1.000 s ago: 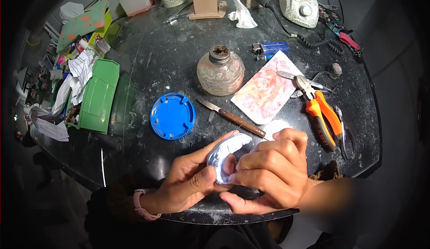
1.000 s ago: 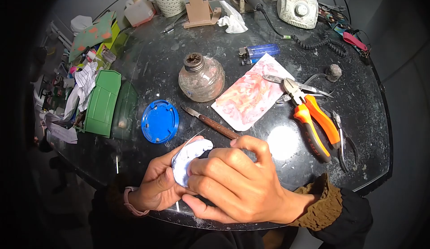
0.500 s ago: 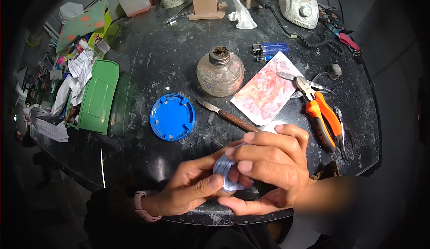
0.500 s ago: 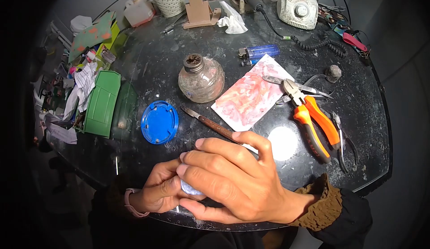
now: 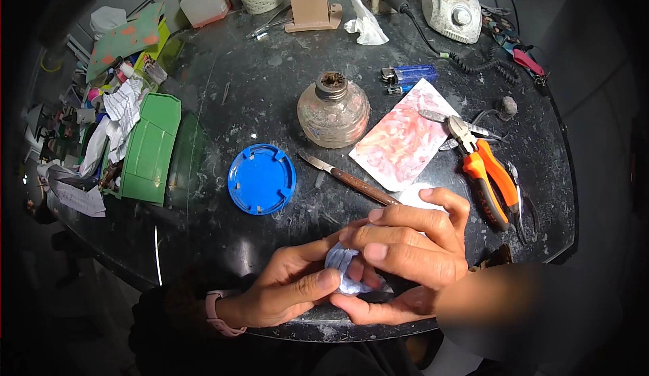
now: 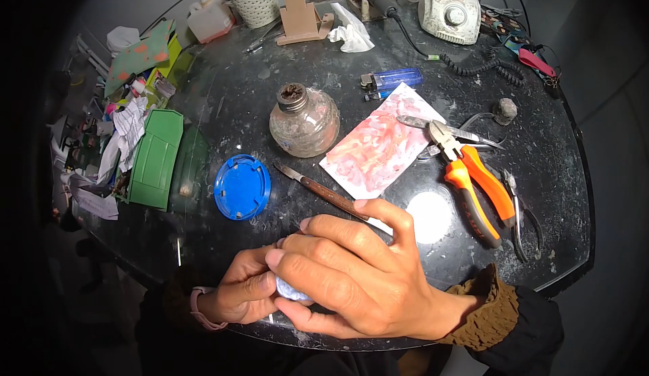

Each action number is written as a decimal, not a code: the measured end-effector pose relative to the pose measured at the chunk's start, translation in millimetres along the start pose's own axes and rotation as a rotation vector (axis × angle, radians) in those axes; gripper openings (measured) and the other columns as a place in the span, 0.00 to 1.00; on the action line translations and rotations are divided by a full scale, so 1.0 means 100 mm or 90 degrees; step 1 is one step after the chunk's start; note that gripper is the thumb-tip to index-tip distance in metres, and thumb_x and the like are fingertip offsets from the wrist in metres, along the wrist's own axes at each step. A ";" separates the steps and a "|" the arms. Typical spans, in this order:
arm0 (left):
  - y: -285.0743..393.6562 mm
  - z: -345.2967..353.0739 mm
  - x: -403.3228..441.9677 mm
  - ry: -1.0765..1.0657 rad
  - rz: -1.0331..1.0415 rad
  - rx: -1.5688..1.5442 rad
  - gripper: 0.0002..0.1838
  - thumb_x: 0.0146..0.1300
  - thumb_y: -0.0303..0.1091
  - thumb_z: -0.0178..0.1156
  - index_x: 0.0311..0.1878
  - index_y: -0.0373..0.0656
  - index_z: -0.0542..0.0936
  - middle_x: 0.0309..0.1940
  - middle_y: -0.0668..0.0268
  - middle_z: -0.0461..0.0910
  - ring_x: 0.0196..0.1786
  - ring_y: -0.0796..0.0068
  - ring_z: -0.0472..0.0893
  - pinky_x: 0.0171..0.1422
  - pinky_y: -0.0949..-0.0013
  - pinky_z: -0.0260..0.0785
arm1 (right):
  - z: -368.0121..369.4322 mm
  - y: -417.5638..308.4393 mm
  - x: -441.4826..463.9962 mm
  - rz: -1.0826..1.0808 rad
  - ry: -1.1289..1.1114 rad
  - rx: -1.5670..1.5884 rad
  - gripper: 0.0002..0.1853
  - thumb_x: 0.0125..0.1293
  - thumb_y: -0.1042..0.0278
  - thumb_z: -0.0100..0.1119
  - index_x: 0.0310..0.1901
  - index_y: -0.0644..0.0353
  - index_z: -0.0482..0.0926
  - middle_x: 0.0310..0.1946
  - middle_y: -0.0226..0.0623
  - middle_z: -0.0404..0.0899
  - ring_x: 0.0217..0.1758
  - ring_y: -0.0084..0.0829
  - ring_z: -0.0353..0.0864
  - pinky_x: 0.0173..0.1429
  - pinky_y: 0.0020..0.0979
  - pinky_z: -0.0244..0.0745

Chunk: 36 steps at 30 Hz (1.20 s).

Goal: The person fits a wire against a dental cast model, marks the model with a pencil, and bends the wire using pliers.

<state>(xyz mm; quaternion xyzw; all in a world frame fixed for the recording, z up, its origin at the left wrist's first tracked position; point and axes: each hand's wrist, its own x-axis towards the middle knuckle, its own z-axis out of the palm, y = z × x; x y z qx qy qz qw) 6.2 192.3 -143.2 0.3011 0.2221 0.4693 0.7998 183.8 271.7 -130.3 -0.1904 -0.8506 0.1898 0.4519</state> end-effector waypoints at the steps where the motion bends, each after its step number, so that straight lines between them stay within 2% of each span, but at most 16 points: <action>1: 0.00 0.00 0.00 -0.002 -0.001 -0.002 0.30 0.73 0.33 0.45 0.73 0.37 0.48 0.56 0.58 0.70 0.59 0.71 0.71 0.65 0.66 0.63 | 0.00 0.00 0.00 -0.001 0.000 -0.004 0.22 0.48 0.58 0.68 0.47 0.51 0.78 0.36 0.21 0.80 0.44 0.23 0.78 0.60 0.38 0.56; 7: 0.01 -0.02 0.00 -0.009 0.001 -0.007 0.30 0.73 0.32 0.44 0.73 0.36 0.47 0.56 0.58 0.69 0.60 0.71 0.71 0.65 0.65 0.63 | -0.02 -0.02 0.02 0.015 -0.013 -0.016 0.19 0.49 0.56 0.65 0.44 0.51 0.81 0.35 0.21 0.80 0.46 0.23 0.77 0.62 0.39 0.54; 16: 0.00 -0.01 0.00 -0.014 0.009 -0.029 0.29 0.73 0.31 0.44 0.72 0.34 0.49 0.56 0.58 0.69 0.61 0.69 0.70 0.65 0.65 0.64 | -0.01 -0.01 0.01 0.004 -0.016 -0.015 0.21 0.49 0.56 0.66 0.46 0.52 0.80 0.34 0.22 0.80 0.45 0.24 0.78 0.62 0.41 0.54; 22: 0.00 -0.04 -0.03 0.017 -0.041 -0.037 0.28 0.72 0.35 0.47 0.70 0.33 0.54 0.52 0.61 0.70 0.60 0.69 0.71 0.62 0.67 0.67 | -0.16 0.04 0.10 -0.004 -0.094 -0.037 0.23 0.49 0.59 0.63 0.48 0.55 0.76 0.36 0.29 0.83 0.47 0.32 0.77 0.64 0.43 0.51; 23: 0.00 -0.02 -0.02 0.035 -0.048 -0.030 0.26 0.71 0.35 0.47 0.66 0.30 0.56 0.51 0.59 0.69 0.59 0.66 0.72 0.62 0.65 0.68 | -0.16 0.05 0.12 -0.011 -0.079 -0.084 0.17 0.45 0.64 0.57 0.40 0.53 0.82 0.35 0.29 0.83 0.46 0.32 0.77 0.65 0.44 0.51; 25: 0.04 0.04 0.00 0.070 -0.062 -0.017 0.23 0.69 0.35 0.48 0.59 0.25 0.62 0.49 0.53 0.69 0.58 0.59 0.72 0.63 0.60 0.69 | -0.21 0.07 0.14 -0.036 -0.105 -0.157 0.15 0.44 0.63 0.60 0.37 0.52 0.82 0.35 0.25 0.79 0.45 0.28 0.77 0.63 0.45 0.52; 28: 0.06 0.01 0.02 0.056 -0.078 -0.022 0.23 0.70 0.36 0.48 0.58 0.25 0.62 0.48 0.53 0.69 0.58 0.59 0.72 0.61 0.64 0.71 | -0.19 0.13 0.16 -0.053 -0.113 -0.161 0.15 0.38 0.66 0.62 0.34 0.48 0.85 0.29 0.22 0.79 0.41 0.28 0.76 0.65 0.45 0.51; 32: 0.10 -0.05 0.05 0.046 -0.124 0.016 0.22 0.70 0.37 0.48 0.57 0.26 0.64 0.48 0.51 0.70 0.58 0.60 0.73 0.61 0.66 0.71 | -0.19 0.19 0.18 -0.058 -0.155 -0.114 0.16 0.37 0.72 0.65 0.33 0.47 0.84 0.27 0.20 0.75 0.38 0.26 0.74 0.62 0.45 0.55; 34: 0.10 -0.10 0.06 0.033 -0.148 0.051 0.23 0.72 0.38 0.45 0.59 0.26 0.63 0.49 0.51 0.72 0.58 0.61 0.74 0.61 0.65 0.71 | -0.21 0.29 0.17 -0.097 -0.189 -0.124 0.14 0.41 0.70 0.64 0.35 0.50 0.81 0.30 0.23 0.73 0.39 0.27 0.74 0.60 0.44 0.56; 36: 0.09 -0.16 0.10 0.042 -0.114 -0.008 0.24 0.73 0.39 0.42 0.61 0.26 0.62 0.50 0.51 0.72 0.58 0.62 0.75 0.61 0.65 0.71 | -0.21 0.32 0.17 -0.120 -0.187 -0.143 0.13 0.43 0.71 0.64 0.35 0.52 0.79 0.30 0.26 0.71 0.39 0.29 0.72 0.58 0.41 0.58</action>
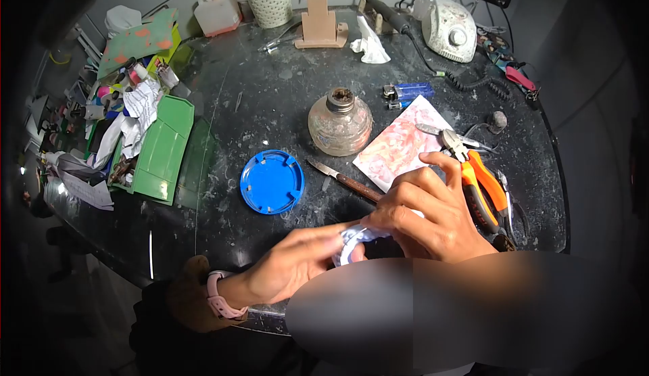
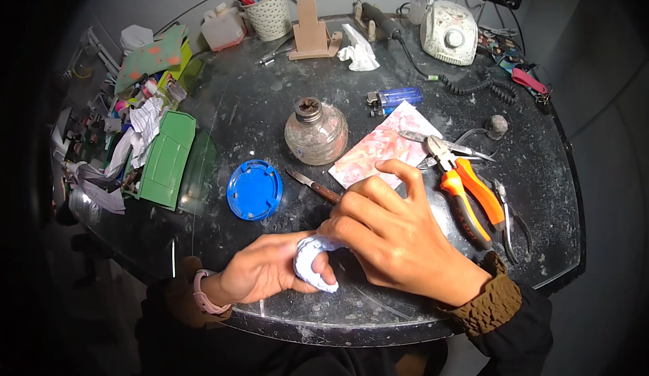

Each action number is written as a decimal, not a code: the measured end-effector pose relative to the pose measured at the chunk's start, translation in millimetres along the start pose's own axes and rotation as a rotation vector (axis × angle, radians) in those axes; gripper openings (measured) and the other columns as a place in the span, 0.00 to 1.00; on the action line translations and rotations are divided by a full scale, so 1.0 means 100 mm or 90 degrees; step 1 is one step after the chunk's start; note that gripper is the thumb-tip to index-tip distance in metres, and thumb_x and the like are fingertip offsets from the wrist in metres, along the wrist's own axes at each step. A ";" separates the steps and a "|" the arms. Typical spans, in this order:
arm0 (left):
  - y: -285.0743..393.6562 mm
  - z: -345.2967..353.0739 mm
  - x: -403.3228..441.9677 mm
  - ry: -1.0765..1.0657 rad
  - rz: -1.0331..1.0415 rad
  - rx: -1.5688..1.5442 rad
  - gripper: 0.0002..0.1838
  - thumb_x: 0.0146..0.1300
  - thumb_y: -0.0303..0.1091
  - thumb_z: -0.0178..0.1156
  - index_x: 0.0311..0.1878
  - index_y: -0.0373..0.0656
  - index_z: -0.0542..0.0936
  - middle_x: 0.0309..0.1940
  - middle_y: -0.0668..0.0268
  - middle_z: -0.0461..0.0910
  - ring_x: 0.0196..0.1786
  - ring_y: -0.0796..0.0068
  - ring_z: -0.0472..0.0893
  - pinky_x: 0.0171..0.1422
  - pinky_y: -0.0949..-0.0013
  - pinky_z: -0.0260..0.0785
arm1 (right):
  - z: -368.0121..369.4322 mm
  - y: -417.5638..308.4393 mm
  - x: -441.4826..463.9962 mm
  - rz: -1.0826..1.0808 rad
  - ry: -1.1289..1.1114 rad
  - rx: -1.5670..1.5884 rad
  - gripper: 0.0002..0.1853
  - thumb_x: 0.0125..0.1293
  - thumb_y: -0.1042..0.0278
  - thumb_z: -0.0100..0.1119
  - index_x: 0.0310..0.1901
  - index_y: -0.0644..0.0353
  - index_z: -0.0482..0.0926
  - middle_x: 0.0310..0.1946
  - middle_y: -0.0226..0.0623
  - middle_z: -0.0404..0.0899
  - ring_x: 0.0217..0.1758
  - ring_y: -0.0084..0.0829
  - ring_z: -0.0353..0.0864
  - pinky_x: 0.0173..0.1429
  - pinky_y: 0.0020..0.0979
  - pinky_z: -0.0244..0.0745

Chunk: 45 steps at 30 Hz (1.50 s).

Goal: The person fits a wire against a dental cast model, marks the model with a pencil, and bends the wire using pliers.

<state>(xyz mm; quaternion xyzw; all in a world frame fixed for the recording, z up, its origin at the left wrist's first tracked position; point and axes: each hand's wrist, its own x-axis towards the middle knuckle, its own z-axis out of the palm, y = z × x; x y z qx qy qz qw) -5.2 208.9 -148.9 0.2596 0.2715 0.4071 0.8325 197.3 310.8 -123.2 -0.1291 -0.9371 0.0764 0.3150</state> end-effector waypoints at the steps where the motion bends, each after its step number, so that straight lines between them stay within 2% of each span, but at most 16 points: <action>1: 0.00 -0.01 0.02 -0.001 0.017 -0.030 0.25 0.74 0.40 0.41 0.62 0.27 0.61 0.50 0.52 0.72 0.57 0.63 0.75 0.61 0.64 0.71 | -0.01 0.00 0.01 0.004 0.006 -0.004 0.14 0.43 0.71 0.65 0.35 0.52 0.79 0.30 0.26 0.71 0.38 0.29 0.72 0.57 0.41 0.59; 2: 0.01 0.01 0.02 0.055 0.011 0.089 0.28 0.74 0.45 0.39 0.65 0.30 0.60 0.52 0.55 0.73 0.56 0.66 0.77 0.58 0.67 0.72 | -0.04 0.00 0.01 0.007 0.012 -0.009 0.14 0.42 0.71 0.65 0.36 0.52 0.79 0.30 0.26 0.71 0.38 0.29 0.72 0.57 0.41 0.59; 5: 0.12 0.14 0.00 0.144 -0.003 0.354 0.24 0.74 0.43 0.43 0.64 0.33 0.67 0.49 0.63 0.70 0.54 0.72 0.77 0.51 0.73 0.73 | -0.09 -0.01 0.03 0.000 0.056 -0.040 0.15 0.43 0.73 0.66 0.37 0.53 0.79 0.28 0.26 0.71 0.35 0.30 0.71 0.53 0.39 0.60; 7: -0.04 0.08 0.00 0.191 0.182 0.462 0.21 0.69 0.33 0.54 0.62 0.34 0.69 0.47 0.62 0.72 0.46 0.73 0.79 0.45 0.76 0.71 | -0.13 -0.07 0.04 -0.008 0.102 -0.078 0.15 0.44 0.73 0.66 0.37 0.53 0.80 0.27 0.26 0.70 0.34 0.30 0.71 0.52 0.38 0.61; 9: 0.04 0.18 0.01 0.203 0.323 0.863 0.22 0.65 0.29 0.57 0.61 0.32 0.70 0.40 0.56 0.75 0.42 0.68 0.79 0.45 0.71 0.71 | -0.20 -0.15 0.05 -0.006 0.138 -0.101 0.16 0.45 0.74 0.66 0.40 0.52 0.80 0.26 0.26 0.70 0.33 0.30 0.71 0.51 0.37 0.61; 10: -0.02 0.20 0.06 0.224 0.372 0.787 0.22 0.62 0.26 0.59 0.59 0.32 0.72 0.37 0.52 0.77 0.44 0.62 0.78 0.47 0.65 0.70 | -0.23 -0.21 0.07 0.004 0.160 -0.101 0.16 0.45 0.78 0.66 0.38 0.52 0.81 0.25 0.26 0.71 0.32 0.30 0.70 0.51 0.37 0.61; 11: -0.01 0.18 0.09 0.220 0.410 0.864 0.22 0.62 0.27 0.60 0.59 0.32 0.72 0.39 0.53 0.78 0.45 0.65 0.79 0.47 0.66 0.71 | -0.27 -0.28 0.08 0.015 0.180 -0.098 0.16 0.44 0.81 0.65 0.37 0.53 0.81 0.24 0.26 0.71 0.30 0.30 0.69 0.50 0.37 0.61; 14: 0.03 0.24 0.08 0.226 0.562 1.085 0.19 0.60 0.24 0.62 0.55 0.33 0.75 0.45 0.53 0.80 0.46 0.72 0.81 0.48 0.71 0.75 | -0.43 -0.51 -0.01 0.039 0.170 -0.119 0.18 0.47 0.76 0.65 0.42 0.52 0.80 0.26 0.26 0.71 0.32 0.29 0.71 0.52 0.37 0.61; 18: -0.07 0.73 -0.31 0.245 0.659 0.742 0.19 0.56 0.20 0.64 0.52 0.32 0.77 0.47 0.49 0.79 0.47 0.67 0.82 0.50 0.69 0.78 | -0.53 -0.97 -0.25 0.124 0.269 -0.128 0.17 0.45 0.80 0.67 0.39 0.51 0.83 0.25 0.22 0.74 0.31 0.26 0.72 0.54 0.36 0.60; 22: -0.35 0.98 -0.42 0.192 0.789 0.681 0.15 0.50 0.19 0.69 0.44 0.34 0.81 0.39 0.54 0.83 0.42 0.62 0.84 0.44 0.68 0.78 | -0.52 -1.28 -0.45 0.143 0.307 -0.144 0.18 0.44 0.79 0.68 0.39 0.50 0.83 0.25 0.20 0.75 0.31 0.24 0.71 0.54 0.35 0.60; 26: -0.61 0.96 -0.33 0.167 0.944 0.619 0.10 0.53 0.17 0.65 0.38 0.35 0.80 0.36 0.55 0.83 0.40 0.62 0.84 0.44 0.67 0.79 | -0.50 -1.46 -0.59 0.145 0.321 -0.158 0.17 0.43 0.77 0.70 0.39 0.50 0.84 0.25 0.20 0.75 0.31 0.24 0.71 0.55 0.35 0.61; 30: -0.82 1.00 -0.22 0.177 0.960 0.391 0.07 0.54 0.17 0.64 0.36 0.37 0.80 0.32 0.54 0.83 0.36 0.65 0.84 0.40 0.70 0.77 | -0.39 -1.58 -0.69 0.124 0.423 0.045 0.16 0.43 0.72 0.75 0.37 0.53 0.83 0.26 0.25 0.78 0.32 0.25 0.76 0.54 0.38 0.65; 34: -1.01 1.21 -0.19 0.176 0.897 0.219 0.08 0.56 0.17 0.63 0.38 0.37 0.79 0.33 0.53 0.83 0.37 0.67 0.84 0.39 0.70 0.76 | -0.04 -1.55 -0.62 0.066 0.693 0.178 0.17 0.45 0.72 0.75 0.38 0.58 0.80 0.28 0.34 0.80 0.33 0.30 0.79 0.50 0.42 0.71; 38: -1.06 1.37 -0.19 0.175 0.886 0.179 0.08 0.55 0.15 0.62 0.38 0.37 0.80 0.33 0.53 0.83 0.37 0.68 0.84 0.38 0.71 0.76 | 0.09 -1.52 -0.53 -0.005 0.803 0.167 0.13 0.50 0.75 0.72 0.37 0.60 0.78 0.33 0.40 0.83 0.35 0.34 0.82 0.47 0.41 0.75; 42: -1.13 1.41 -0.21 0.235 0.945 0.291 0.08 0.56 0.16 0.61 0.37 0.39 0.79 0.32 0.55 0.83 0.36 0.68 0.83 0.38 0.70 0.75 | 0.14 -1.64 -0.53 0.004 0.844 0.186 0.12 0.53 0.78 0.69 0.37 0.62 0.76 0.33 0.47 0.83 0.32 0.36 0.85 0.36 0.32 0.80; 45: -1.20 1.48 -0.25 0.274 0.979 0.360 0.08 0.58 0.18 0.60 0.38 0.42 0.78 0.33 0.57 0.82 0.36 0.69 0.82 0.38 0.68 0.75 | 0.17 -1.73 -0.51 -0.033 0.890 0.141 0.11 0.54 0.79 0.68 0.37 0.62 0.76 0.32 0.49 0.83 0.32 0.37 0.85 0.35 0.33 0.82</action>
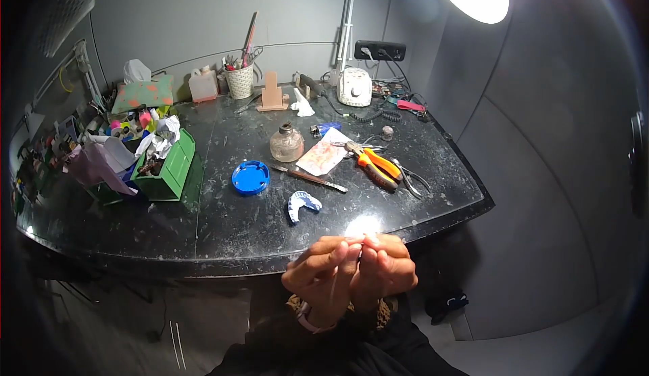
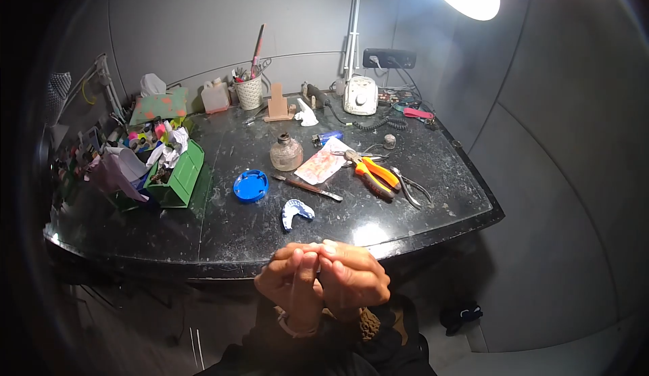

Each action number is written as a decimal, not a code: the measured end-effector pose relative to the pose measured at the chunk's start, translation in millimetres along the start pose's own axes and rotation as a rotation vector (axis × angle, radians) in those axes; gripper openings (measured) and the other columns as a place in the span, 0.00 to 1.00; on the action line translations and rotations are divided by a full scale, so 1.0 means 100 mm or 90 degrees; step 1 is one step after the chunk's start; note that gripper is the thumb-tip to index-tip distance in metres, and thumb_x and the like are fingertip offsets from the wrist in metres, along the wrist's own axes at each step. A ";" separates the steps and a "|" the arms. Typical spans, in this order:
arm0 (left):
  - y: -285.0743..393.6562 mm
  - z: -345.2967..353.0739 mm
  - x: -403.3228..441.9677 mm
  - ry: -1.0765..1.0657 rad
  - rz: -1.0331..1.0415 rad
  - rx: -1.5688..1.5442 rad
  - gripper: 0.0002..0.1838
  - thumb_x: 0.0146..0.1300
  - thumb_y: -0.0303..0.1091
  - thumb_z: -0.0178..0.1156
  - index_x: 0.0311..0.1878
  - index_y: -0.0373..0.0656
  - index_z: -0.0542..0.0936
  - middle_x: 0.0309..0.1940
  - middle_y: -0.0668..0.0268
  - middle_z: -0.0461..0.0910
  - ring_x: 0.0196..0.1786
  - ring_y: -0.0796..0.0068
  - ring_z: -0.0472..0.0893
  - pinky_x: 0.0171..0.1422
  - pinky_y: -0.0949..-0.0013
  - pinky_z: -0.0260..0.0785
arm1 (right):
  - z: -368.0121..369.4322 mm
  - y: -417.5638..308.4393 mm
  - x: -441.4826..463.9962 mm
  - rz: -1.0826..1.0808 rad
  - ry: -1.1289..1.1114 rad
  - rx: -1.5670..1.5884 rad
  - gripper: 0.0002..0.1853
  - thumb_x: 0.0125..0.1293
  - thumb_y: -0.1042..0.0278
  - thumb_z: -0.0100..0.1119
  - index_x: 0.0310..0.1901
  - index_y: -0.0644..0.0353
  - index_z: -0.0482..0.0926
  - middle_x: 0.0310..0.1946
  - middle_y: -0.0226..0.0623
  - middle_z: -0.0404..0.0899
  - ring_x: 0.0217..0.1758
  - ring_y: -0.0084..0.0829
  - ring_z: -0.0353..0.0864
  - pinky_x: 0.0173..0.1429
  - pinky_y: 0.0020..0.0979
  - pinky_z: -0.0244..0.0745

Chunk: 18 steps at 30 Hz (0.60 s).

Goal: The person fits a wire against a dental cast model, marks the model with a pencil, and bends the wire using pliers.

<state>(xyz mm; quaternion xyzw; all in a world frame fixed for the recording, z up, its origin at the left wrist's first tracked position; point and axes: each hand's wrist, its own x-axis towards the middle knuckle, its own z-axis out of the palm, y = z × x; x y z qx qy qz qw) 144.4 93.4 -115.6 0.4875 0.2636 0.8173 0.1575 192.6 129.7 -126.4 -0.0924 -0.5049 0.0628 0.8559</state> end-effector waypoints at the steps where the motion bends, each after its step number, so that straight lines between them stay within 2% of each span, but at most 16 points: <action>1: 0.01 0.01 -0.03 -0.001 0.024 0.016 0.08 0.58 0.18 0.59 0.39 0.42 0.78 0.33 0.57 0.82 0.36 0.69 0.82 0.38 0.68 0.75 | -0.02 -0.03 0.01 -0.019 -0.031 0.004 0.12 0.53 0.80 0.68 0.38 0.63 0.76 0.33 0.50 0.82 0.33 0.38 0.85 0.36 0.35 0.83; 4: 0.06 0.02 -0.06 -0.026 0.078 0.001 0.10 0.60 0.19 0.57 0.42 0.45 0.77 0.32 0.59 0.81 0.35 0.69 0.81 0.38 0.67 0.75 | -0.14 -0.11 0.05 -0.072 -0.124 0.016 0.14 0.52 0.82 0.68 0.40 0.65 0.76 0.34 0.53 0.81 0.35 0.43 0.86 0.40 0.39 0.84; 6: 0.10 -0.02 -0.10 -0.036 0.081 0.018 0.10 0.61 0.19 0.56 0.43 0.46 0.76 0.32 0.61 0.80 0.34 0.70 0.81 0.38 0.67 0.76 | -0.12 -0.11 0.04 -0.097 -0.106 0.034 0.16 0.50 0.83 0.69 0.41 0.66 0.76 0.37 0.54 0.81 0.37 0.44 0.86 0.42 0.42 0.83; 8: 0.05 -0.07 -0.14 -0.026 0.065 0.003 0.07 0.61 0.22 0.60 0.39 0.46 0.76 0.34 0.60 0.80 0.34 0.71 0.81 0.37 0.66 0.76 | -0.20 -0.12 0.08 -0.072 -0.185 0.063 0.15 0.50 0.84 0.68 0.40 0.66 0.76 0.36 0.55 0.81 0.38 0.44 0.86 0.43 0.43 0.83; 10: 0.02 -0.10 -0.09 -0.047 0.084 0.000 0.07 0.60 0.25 0.63 0.40 0.47 0.77 0.38 0.58 0.81 0.36 0.71 0.82 0.36 0.67 0.76 | -0.15 -0.10 0.07 -0.050 -0.138 0.080 0.14 0.52 0.85 0.66 0.39 0.65 0.73 0.34 0.54 0.81 0.38 0.42 0.86 0.43 0.43 0.84; 13: -0.06 -0.12 -0.17 0.051 0.037 -0.025 0.09 0.59 0.26 0.65 0.41 0.47 0.78 0.41 0.56 0.81 0.36 0.70 0.82 0.33 0.68 0.76 | -0.11 -0.13 -0.05 0.012 -0.056 0.074 0.14 0.54 0.86 0.63 0.39 0.63 0.69 0.31 0.52 0.81 0.36 0.40 0.85 0.44 0.42 0.84; 16: -0.08 -0.09 -0.16 0.117 0.062 -0.021 0.08 0.56 0.21 0.65 0.38 0.42 0.79 0.34 0.54 0.84 0.33 0.64 0.85 0.38 0.64 0.78 | -0.05 -0.16 -0.06 0.022 -0.036 0.066 0.13 0.54 0.86 0.64 0.38 0.65 0.71 0.33 0.53 0.80 0.37 0.43 0.85 0.46 0.44 0.83; 18: -0.11 -0.13 -0.18 0.088 0.141 0.057 0.09 0.56 0.20 0.65 0.38 0.42 0.79 0.34 0.54 0.83 0.33 0.65 0.85 0.36 0.65 0.79 | -0.08 -0.16 -0.09 0.038 -0.066 0.128 0.13 0.53 0.86 0.65 0.38 0.66 0.73 0.35 0.54 0.80 0.39 0.45 0.85 0.47 0.46 0.82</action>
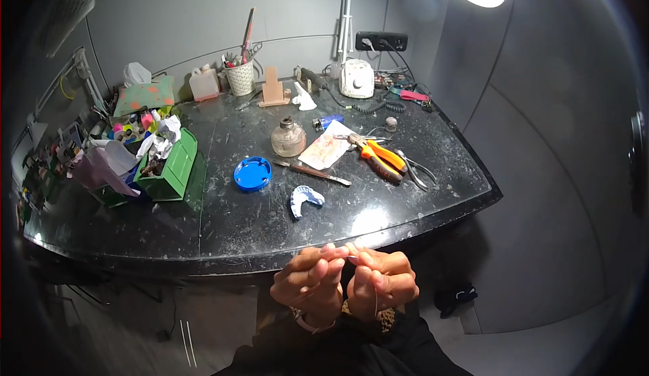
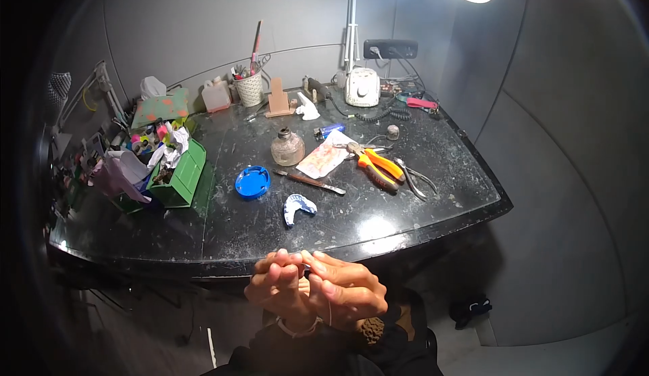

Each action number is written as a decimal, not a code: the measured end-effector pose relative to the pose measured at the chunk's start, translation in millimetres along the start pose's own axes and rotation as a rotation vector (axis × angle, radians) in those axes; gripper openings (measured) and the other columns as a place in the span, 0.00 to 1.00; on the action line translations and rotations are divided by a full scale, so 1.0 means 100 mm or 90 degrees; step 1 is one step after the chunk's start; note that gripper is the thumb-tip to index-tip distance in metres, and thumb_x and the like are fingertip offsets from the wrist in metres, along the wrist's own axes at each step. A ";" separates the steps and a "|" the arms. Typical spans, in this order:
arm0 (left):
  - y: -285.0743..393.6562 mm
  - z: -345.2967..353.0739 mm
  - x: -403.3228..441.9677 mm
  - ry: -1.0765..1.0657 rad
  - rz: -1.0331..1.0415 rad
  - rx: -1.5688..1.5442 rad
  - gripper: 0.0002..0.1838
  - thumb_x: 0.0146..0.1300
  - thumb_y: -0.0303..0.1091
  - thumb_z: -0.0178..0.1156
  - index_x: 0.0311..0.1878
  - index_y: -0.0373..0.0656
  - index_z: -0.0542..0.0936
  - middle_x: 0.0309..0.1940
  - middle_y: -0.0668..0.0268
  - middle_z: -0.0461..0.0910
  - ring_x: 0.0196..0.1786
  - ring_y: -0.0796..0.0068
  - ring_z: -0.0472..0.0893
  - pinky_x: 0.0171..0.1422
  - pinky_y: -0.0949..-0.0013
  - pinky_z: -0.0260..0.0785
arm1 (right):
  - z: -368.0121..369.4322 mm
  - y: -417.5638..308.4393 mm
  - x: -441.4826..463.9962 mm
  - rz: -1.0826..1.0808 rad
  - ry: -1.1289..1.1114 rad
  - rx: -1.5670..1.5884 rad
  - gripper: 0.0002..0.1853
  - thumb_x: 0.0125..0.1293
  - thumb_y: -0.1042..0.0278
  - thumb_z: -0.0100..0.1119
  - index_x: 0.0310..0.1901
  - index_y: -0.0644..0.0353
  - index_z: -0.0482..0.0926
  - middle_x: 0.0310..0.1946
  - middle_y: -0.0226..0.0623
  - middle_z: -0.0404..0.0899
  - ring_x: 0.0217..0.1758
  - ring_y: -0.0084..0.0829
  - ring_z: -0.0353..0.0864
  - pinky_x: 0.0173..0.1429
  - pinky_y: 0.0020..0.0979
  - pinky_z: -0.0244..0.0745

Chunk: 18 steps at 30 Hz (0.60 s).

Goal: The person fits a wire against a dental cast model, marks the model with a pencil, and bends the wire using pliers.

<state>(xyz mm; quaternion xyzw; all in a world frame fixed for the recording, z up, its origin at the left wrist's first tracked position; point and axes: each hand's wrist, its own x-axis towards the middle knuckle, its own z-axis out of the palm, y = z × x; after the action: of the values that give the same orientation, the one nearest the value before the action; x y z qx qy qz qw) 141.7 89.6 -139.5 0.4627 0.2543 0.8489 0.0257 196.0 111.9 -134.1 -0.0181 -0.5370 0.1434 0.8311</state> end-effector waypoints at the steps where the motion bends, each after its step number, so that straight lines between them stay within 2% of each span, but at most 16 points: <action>1: -0.01 -0.01 -0.01 -0.008 0.035 0.015 0.09 0.56 0.19 0.64 0.38 0.42 0.78 0.35 0.54 0.83 0.33 0.66 0.85 0.36 0.66 0.79 | -0.02 0.00 -0.01 0.008 -0.014 0.031 0.13 0.53 0.86 0.65 0.38 0.66 0.73 0.36 0.55 0.79 0.40 0.46 0.85 0.47 0.47 0.82; 3: -0.04 0.00 -0.01 -0.012 0.096 0.026 0.09 0.56 0.18 0.64 0.37 0.43 0.78 0.35 0.55 0.83 0.32 0.66 0.84 0.34 0.67 0.80 | -0.06 -0.03 -0.02 0.014 -0.065 -0.001 0.13 0.52 0.85 0.67 0.38 0.67 0.75 0.37 0.55 0.79 0.42 0.49 0.84 0.48 0.48 0.81; 5: -0.02 0.00 0.03 -0.046 0.065 0.037 0.10 0.56 0.17 0.62 0.39 0.43 0.77 0.36 0.56 0.81 0.33 0.68 0.83 0.34 0.68 0.80 | -0.12 -0.09 0.04 0.037 -0.127 -0.023 0.16 0.49 0.85 0.69 0.39 0.67 0.76 0.37 0.53 0.79 0.44 0.52 0.83 0.48 0.48 0.81; 8: -0.04 -0.02 0.04 -0.100 0.001 0.049 0.10 0.55 0.19 0.60 0.40 0.42 0.75 0.39 0.59 0.76 0.35 0.70 0.78 0.36 0.68 0.76 | -0.11 -0.05 -0.03 0.074 -0.101 -0.074 0.15 0.49 0.86 0.69 0.39 0.66 0.75 0.37 0.52 0.79 0.44 0.51 0.83 0.49 0.46 0.81; 9: -0.06 0.05 0.09 -0.054 0.001 0.049 0.11 0.52 0.15 0.61 0.35 0.43 0.75 0.29 0.60 0.80 0.28 0.71 0.79 0.31 0.71 0.76 | -0.12 -0.04 0.00 0.091 -0.115 -0.074 0.15 0.49 0.86 0.69 0.38 0.66 0.75 0.37 0.52 0.79 0.43 0.50 0.84 0.49 0.45 0.81; 12: -0.10 -0.09 0.21 -0.136 -0.049 0.059 0.09 0.53 0.17 0.62 0.33 0.43 0.75 0.30 0.58 0.81 0.29 0.70 0.80 0.32 0.69 0.77 | -0.13 0.16 -0.10 0.137 -0.050 -0.053 0.13 0.51 0.86 0.67 0.37 0.66 0.74 0.38 0.53 0.79 0.43 0.49 0.84 0.51 0.43 0.81; 13: -0.17 -0.19 0.30 -0.209 -0.018 0.014 0.11 0.51 0.15 0.65 0.37 0.37 0.79 0.36 0.53 0.83 0.33 0.67 0.84 0.36 0.70 0.81 | -0.19 0.19 -0.04 0.228 -0.081 -0.026 0.12 0.52 0.88 0.63 0.36 0.66 0.73 0.40 0.55 0.79 0.44 0.48 0.84 0.55 0.44 0.78; 14: -0.20 -0.25 0.34 -0.258 -0.005 0.054 0.11 0.50 0.15 0.66 0.37 0.36 0.79 0.37 0.53 0.83 0.34 0.66 0.84 0.37 0.69 0.81 | -0.26 0.22 -0.05 0.277 -0.068 -0.003 0.12 0.54 0.79 0.63 0.40 0.66 0.74 0.42 0.58 0.79 0.50 0.50 0.81 0.60 0.47 0.73; 16: -0.19 -0.33 0.45 -0.354 0.019 0.134 0.13 0.48 0.15 0.68 0.38 0.36 0.79 0.37 0.55 0.83 0.35 0.64 0.85 0.40 0.68 0.82 | -0.35 0.22 0.06 0.329 -0.039 -0.027 0.20 0.53 0.65 0.65 0.44 0.69 0.74 0.43 0.59 0.78 0.56 0.52 0.77 0.63 0.49 0.68; 17: -0.17 -0.38 0.53 -0.446 0.019 0.152 0.13 0.49 0.16 0.66 0.39 0.35 0.80 0.39 0.55 0.82 0.41 0.63 0.84 0.44 0.67 0.81 | -0.50 0.19 0.11 0.337 -0.253 -0.164 0.34 0.50 0.53 0.67 0.51 0.73 0.72 0.47 0.61 0.77 0.60 0.53 0.74 0.64 0.49 0.66; 18: -0.18 -0.43 0.57 -0.535 0.031 0.156 0.11 0.51 0.18 0.63 0.40 0.32 0.81 0.41 0.53 0.82 0.46 0.61 0.83 0.47 0.67 0.81 | -0.54 0.16 0.17 0.385 -0.374 -0.164 0.42 0.44 0.53 0.74 0.56 0.75 0.70 0.50 0.59 0.76 0.59 0.50 0.75 0.66 0.46 0.65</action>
<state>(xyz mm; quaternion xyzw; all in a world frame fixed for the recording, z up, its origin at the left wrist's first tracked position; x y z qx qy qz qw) 71.1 103.7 -122.4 0.7736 0.3096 0.5505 0.0516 247.6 138.7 -145.0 -0.2361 -0.7347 0.3113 0.5546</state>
